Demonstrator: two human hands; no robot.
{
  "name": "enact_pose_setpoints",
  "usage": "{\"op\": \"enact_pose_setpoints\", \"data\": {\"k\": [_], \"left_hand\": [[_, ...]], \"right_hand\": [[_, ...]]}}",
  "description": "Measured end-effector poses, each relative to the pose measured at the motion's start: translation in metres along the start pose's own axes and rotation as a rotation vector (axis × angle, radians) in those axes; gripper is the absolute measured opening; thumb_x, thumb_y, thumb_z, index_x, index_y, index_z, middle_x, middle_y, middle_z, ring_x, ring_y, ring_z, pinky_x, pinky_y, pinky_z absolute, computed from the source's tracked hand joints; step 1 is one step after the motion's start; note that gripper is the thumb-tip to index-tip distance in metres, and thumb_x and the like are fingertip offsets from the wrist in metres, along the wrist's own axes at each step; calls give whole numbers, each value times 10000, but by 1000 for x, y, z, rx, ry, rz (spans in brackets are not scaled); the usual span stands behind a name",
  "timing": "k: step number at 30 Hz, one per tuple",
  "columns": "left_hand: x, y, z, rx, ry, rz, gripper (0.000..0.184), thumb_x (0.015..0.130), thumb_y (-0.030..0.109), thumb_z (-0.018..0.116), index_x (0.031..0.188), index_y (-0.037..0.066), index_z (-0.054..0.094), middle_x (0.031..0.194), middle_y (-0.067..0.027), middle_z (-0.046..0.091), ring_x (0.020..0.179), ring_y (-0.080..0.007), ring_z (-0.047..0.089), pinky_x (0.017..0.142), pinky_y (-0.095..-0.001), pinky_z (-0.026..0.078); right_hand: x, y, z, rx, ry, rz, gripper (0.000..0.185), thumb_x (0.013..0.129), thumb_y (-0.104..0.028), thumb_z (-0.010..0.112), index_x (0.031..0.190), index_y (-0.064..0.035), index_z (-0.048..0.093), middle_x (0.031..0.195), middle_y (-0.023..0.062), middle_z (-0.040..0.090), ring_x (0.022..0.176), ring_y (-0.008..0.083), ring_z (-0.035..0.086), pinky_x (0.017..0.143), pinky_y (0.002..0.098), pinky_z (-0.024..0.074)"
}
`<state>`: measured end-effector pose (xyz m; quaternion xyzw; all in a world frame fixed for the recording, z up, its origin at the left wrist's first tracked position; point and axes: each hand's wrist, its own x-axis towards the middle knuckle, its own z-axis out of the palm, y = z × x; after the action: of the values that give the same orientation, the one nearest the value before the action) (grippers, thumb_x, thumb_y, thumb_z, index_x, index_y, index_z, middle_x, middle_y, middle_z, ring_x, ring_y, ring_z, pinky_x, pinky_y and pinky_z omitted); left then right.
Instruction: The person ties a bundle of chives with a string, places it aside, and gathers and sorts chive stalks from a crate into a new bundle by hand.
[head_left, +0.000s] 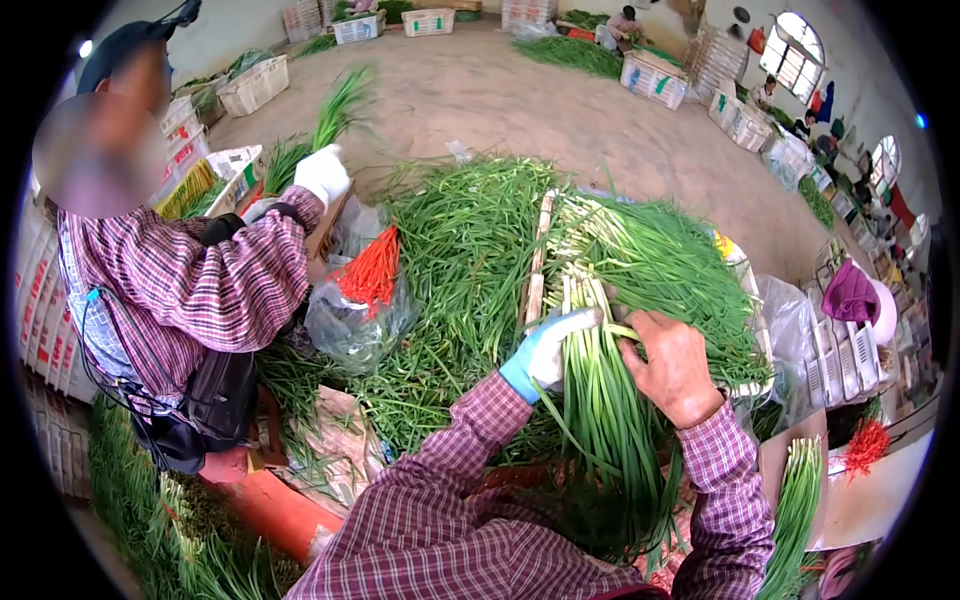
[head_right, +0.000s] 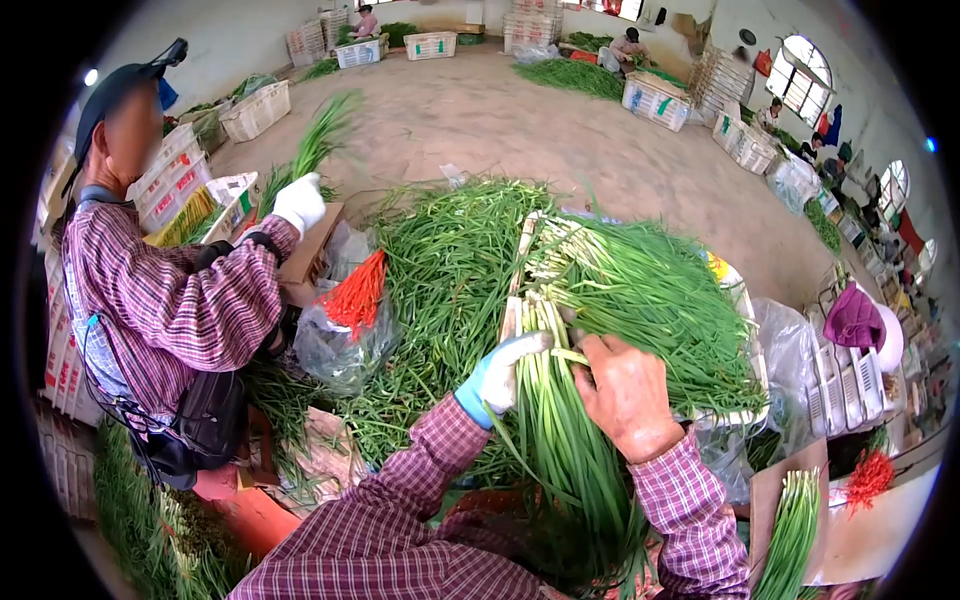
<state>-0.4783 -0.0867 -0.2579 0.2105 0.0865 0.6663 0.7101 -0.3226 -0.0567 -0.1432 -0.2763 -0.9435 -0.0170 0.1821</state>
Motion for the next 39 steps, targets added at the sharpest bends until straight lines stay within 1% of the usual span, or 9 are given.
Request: {"op": "enact_pose_setpoints", "data": {"k": [5, 9, 14, 19, 25, 32, 34, 37, 39], "left_hand": [[-4, -3, -8, 67, 16, 16, 531, 872, 168, 636, 1345, 35, 434, 1130, -109, 620, 1005, -190, 623, 867, -324, 528], [-16, -7, 2, 386, -149, 408, 459, 839, 173, 679, 1242, 2, 540, 1143, -125, 632, 994, -178, 626, 850, -302, 530], [-10, -1, -20, 67, 111, -161, 359, 853, 235, 656, 1106, -17, 616, 1048, -124, 660, 972, -193, 631, 870, -364, 522], [-10, -1, -4, 66, -120, -135, 625, 817, 169, 623, 1377, 36, 379, 1013, -133, 622, 879, -296, 643, 826, -439, 530], [-14, -1, -2, 36, -41, -49, 608, 812, 171, 632, 1355, 30, 400, 1002, -132, 621, 881, -296, 642, 807, -440, 537], [-13, -3, 12, 143, 33, -20, 557, 918, 317, 583, 1349, 8, 415, 1176, -166, 587, 1044, -300, 608, 873, -428, 524], [-16, 1, 23, 640, 89, 188, 507, 1004, 357, 381, 1357, -6, 404, 1278, -169, 534, 1137, -236, 554, 1012, -384, 429], [-12, -6, 12, 938, 115, 370, 534, 1009, 398, 373, 1366, 3, 401, 1311, -153, 506, 1177, -216, 531, 1009, -356, 432], [-13, 0, 26, 320, 122, 36, 538, 998, 415, 412, 1382, 40, 389, 1288, -141, 522, 1170, -217, 540, 977, -370, 465]], "right_hand": [[9, 0, 3, -5, -74, 16, 191, 759, -107, 640, 911, -17, 571, 774, 177, 615, 666, 367, 611, 572, 453, 483], [11, 3, -3, -92, -59, -29, 272, 764, -160, 664, 938, -36, 497, 774, 155, 568, 599, 354, 601, 508, 441, 477], [15, 4, -8, -209, -52, -63, 321, 760, -219, 708, 932, -55, 492, 799, 126, 554, 528, 270, 577, 469, 381, 473], [25, 40, -5, -328, 60, -38, 252, 797, -201, 661, 897, -68, 472, 766, 69, 557, 454, 152, 514, 382, 316, 456], [3, 87, -3, -419, 37, 167, 217, 820, -203, 642, 876, -35, 517, 809, 101, 639, 621, 243, 649, 559, 401, 530], [2, 25, 6, 873, -276, 472, 853, 813, -641, 579, 1294, 55, 473, 1234, 234, 571, 1084, 327, 599, 956, 427, 475], [4, 15, 11, 582, -117, 316, 851, 773, -625, 642, 1259, 60, 505, 1253, 248, 539, 1137, 335, 552, 985, 413, 439], [10, 3, 6, 407, -123, 285, 831, 761, -606, 667, 1234, 62, 523, 1261, 254, 532, 1124, 349, 557, 958, 419, 448], [13, 3, 3, 418, -169, 332, 782, 769, -561, 685, 1234, 48, 528, 1297, 249, 516, 1155, 355, 545, 956, 423, 447]]}}
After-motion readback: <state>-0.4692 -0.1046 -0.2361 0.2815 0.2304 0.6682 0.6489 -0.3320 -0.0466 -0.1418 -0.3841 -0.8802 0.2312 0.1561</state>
